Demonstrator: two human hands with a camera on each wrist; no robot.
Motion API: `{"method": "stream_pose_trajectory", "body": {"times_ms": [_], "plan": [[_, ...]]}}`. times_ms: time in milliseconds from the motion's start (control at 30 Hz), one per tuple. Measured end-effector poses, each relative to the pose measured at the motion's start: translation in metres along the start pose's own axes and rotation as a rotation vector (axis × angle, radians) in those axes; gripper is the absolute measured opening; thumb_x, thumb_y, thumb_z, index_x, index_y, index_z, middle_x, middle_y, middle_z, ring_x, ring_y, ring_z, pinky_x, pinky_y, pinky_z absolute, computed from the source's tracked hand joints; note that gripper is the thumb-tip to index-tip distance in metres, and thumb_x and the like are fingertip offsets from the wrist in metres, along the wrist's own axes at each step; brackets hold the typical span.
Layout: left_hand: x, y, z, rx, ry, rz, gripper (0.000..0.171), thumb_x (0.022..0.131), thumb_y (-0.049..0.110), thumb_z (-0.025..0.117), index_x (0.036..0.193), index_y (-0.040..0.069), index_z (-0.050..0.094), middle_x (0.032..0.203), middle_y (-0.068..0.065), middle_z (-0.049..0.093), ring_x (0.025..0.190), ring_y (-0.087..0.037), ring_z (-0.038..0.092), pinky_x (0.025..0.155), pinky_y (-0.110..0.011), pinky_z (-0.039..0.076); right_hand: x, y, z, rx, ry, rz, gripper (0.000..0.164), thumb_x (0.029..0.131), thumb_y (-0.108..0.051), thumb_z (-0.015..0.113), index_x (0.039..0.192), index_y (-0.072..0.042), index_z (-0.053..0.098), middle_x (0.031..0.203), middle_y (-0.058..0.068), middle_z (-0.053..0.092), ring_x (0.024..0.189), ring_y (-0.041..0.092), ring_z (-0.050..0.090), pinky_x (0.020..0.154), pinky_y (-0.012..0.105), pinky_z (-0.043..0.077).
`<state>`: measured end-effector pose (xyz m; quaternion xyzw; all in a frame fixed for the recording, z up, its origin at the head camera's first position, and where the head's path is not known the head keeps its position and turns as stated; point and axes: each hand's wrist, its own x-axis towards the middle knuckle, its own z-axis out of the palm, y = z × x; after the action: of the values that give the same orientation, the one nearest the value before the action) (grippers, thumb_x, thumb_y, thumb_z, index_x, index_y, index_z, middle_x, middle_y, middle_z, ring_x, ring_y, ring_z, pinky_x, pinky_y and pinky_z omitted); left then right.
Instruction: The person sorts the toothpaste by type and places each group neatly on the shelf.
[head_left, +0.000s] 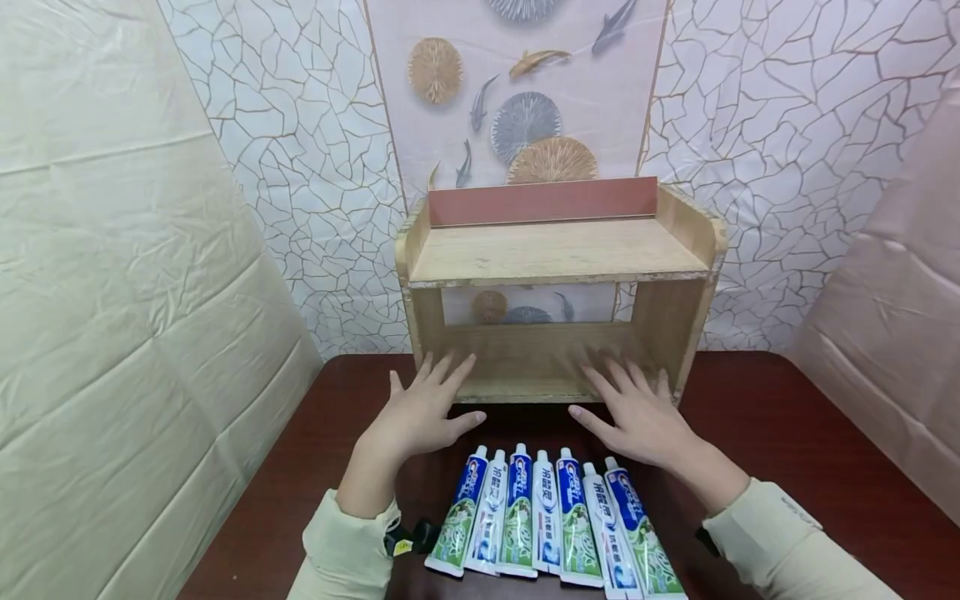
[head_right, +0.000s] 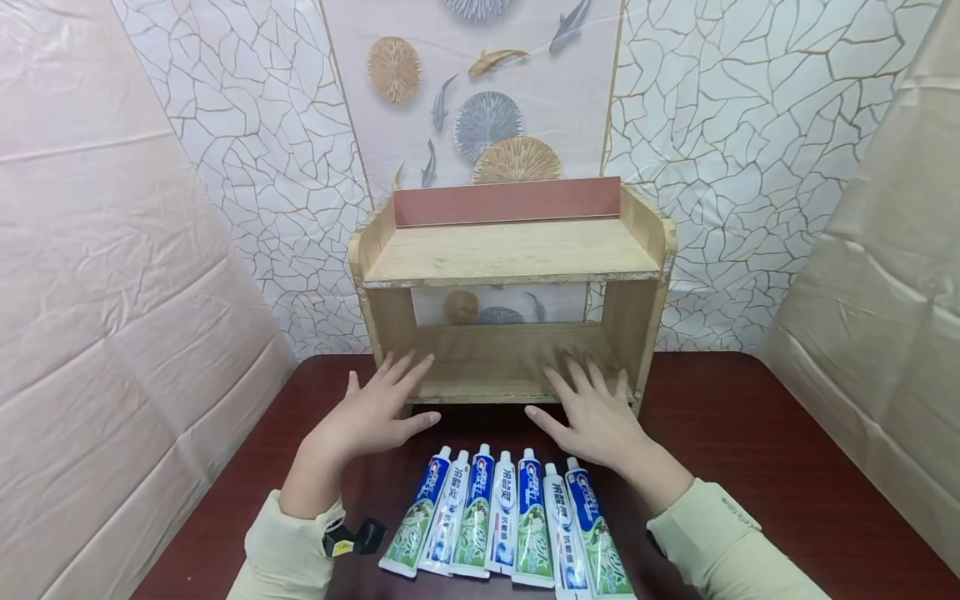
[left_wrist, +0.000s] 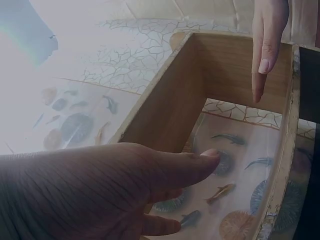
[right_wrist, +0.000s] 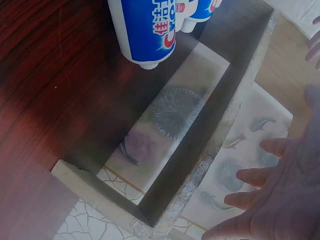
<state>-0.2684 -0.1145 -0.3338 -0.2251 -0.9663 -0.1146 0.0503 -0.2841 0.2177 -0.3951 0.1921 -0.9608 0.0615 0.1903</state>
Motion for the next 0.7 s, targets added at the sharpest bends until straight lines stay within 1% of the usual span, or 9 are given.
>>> {"method": "stream_pose_trajectory", "body": {"times_ms": [200, 367, 433, 467, 500, 533, 600, 667, 700], "plan": [[0.001, 0.001, 0.001, -0.007, -0.020, -0.004, 0.082, 0.095, 0.060, 0.057, 0.162, 0.032, 0.018, 0.168, -0.007, 0.013, 0.153, -0.040, 0.004, 0.104, -0.082, 0.000, 0.000, 0.000, -0.001, -0.003, 0.002, 0.000, 0.081, 0.096, -0.073, 0.038, 0.156, -0.020, 0.038, 0.163, 0.015, 0.026, 0.145, 0.048, 0.025, 0.099, 0.085, 0.013], [-0.002, 0.002, -0.001, -0.023, -0.024, -0.001, 0.081, 0.095, 0.061, 0.056, 0.162, 0.033, 0.019, 0.168, -0.006, 0.014, 0.153, -0.039, 0.004, 0.105, -0.081, -0.001, -0.002, 0.001, 0.001, 0.005, -0.002, 0.001, 0.080, 0.096, -0.072, 0.039, 0.156, -0.019, 0.038, 0.163, 0.015, 0.025, 0.145, 0.048, 0.024, 0.099, 0.085, 0.012], [-0.003, 0.001, -0.003, -0.023, -0.006, 0.008, 0.079, 0.096, 0.061, 0.055, 0.161, 0.032, 0.021, 0.167, -0.006, 0.017, 0.153, -0.038, 0.007, 0.106, -0.080, 0.002, -0.002, 0.001, 0.001, 0.007, -0.003, 0.002, 0.080, 0.096, -0.072, 0.039, 0.157, -0.020, 0.037, 0.163, 0.015, 0.025, 0.145, 0.048, 0.024, 0.099, 0.085, 0.013], [-0.004, 0.000, -0.005, -0.018, 0.013, 0.013, 0.078, 0.096, 0.061, 0.055, 0.161, 0.031, 0.024, 0.167, -0.006, 0.019, 0.152, -0.037, 0.011, 0.107, -0.079, 0.005, -0.003, 0.001, 0.001, 0.008, -0.004, 0.001, 0.080, 0.096, -0.072, 0.039, 0.157, -0.020, 0.037, 0.163, 0.015, 0.025, 0.146, 0.048, 0.024, 0.099, 0.085, 0.013], [-0.004, -0.001, -0.008, -0.012, 0.040, 0.019, 0.075, 0.096, 0.061, 0.054, 0.160, 0.030, 0.028, 0.166, -0.005, 0.023, 0.152, -0.036, 0.016, 0.109, -0.077, 0.009, -0.003, 0.001, 0.001, 0.009, -0.006, 0.002, 0.080, 0.096, -0.072, 0.039, 0.157, -0.020, 0.036, 0.164, 0.015, 0.025, 0.146, 0.047, 0.024, 0.099, 0.085, 0.013], [-0.005, -0.002, -0.011, -0.007, 0.084, 0.027, 0.072, 0.097, 0.059, 0.055, 0.158, 0.028, 0.033, 0.163, -0.005, 0.030, 0.150, -0.034, 0.025, 0.110, -0.074, 0.017, -0.003, 0.002, 0.001, 0.010, -0.007, 0.002, 0.080, 0.096, -0.072, 0.039, 0.157, -0.021, 0.036, 0.164, 0.015, 0.024, 0.146, 0.047, 0.024, 0.099, 0.085, 0.013], [-0.006, -0.005, -0.017, -0.006, 0.197, 0.028, 0.063, 0.098, 0.057, 0.054, 0.152, 0.025, 0.046, 0.155, -0.002, 0.045, 0.140, -0.031, 0.044, 0.106, -0.065, 0.035, -0.002, 0.002, 0.001, 0.010, -0.006, 0.001, 0.080, 0.096, -0.072, 0.039, 0.157, -0.021, 0.035, 0.163, 0.015, 0.025, 0.145, 0.047, 0.025, 0.099, 0.085, 0.013], [-0.006, -0.008, -0.024, -0.039, 0.343, 0.007, 0.052, 0.099, 0.054, 0.055, 0.141, 0.024, 0.059, 0.138, 0.001, 0.062, 0.120, -0.025, 0.062, 0.092, -0.055, 0.050, -0.001, 0.003, -0.001, 0.011, 0.000, -0.001, 0.080, 0.096, -0.071, 0.040, 0.157, -0.020, 0.036, 0.163, 0.015, 0.026, 0.145, 0.047, 0.026, 0.099, 0.085, 0.014], [-0.006, -0.010, -0.027, -0.072, 0.421, -0.006, 0.047, 0.100, 0.052, 0.055, 0.135, 0.023, 0.063, 0.130, 0.002, 0.067, 0.110, -0.022, 0.066, 0.086, -0.050, 0.053, -0.001, 0.004, -0.001, 0.010, 0.003, 0.000, 0.079, 0.097, -0.071, 0.040, 0.157, -0.020, 0.036, 0.163, 0.016, 0.026, 0.144, 0.047, 0.027, 0.099, 0.084, 0.015]]}}
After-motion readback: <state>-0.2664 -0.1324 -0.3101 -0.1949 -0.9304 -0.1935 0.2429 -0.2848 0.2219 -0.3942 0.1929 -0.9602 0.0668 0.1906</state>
